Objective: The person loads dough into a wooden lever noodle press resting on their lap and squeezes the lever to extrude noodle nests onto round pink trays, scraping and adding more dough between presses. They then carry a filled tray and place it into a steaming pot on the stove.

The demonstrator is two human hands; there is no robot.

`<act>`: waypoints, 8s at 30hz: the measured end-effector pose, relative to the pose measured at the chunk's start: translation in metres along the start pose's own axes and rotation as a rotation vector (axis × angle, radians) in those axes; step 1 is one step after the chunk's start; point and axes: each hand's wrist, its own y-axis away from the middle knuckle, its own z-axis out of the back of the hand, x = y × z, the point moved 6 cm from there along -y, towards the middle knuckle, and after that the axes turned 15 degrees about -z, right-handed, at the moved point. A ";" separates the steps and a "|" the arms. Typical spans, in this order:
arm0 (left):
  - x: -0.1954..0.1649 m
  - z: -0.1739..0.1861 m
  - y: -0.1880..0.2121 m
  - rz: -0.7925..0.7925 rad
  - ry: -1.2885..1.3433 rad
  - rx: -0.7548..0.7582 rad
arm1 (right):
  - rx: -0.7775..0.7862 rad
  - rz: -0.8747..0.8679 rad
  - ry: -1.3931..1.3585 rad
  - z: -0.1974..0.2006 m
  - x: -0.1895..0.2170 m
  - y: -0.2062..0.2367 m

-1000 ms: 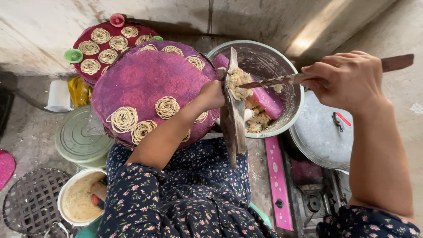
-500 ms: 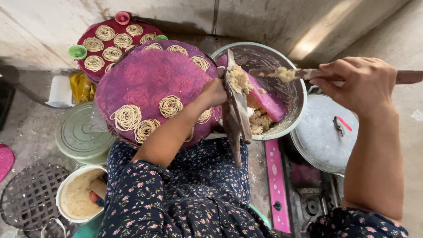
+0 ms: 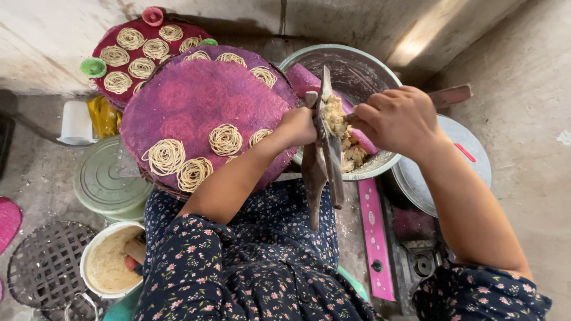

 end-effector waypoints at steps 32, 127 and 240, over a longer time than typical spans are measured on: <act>-0.019 0.004 0.012 -0.175 -0.065 -0.140 | 0.698 -0.410 0.010 0.022 -0.066 0.014; 0.062 0.042 0.046 -0.329 0.824 -0.152 | 0.050 -0.979 -1.489 -0.114 -0.009 0.153; 0.103 0.275 0.489 0.059 0.575 -1.007 | 0.933 -1.519 -2.216 -0.130 0.288 0.076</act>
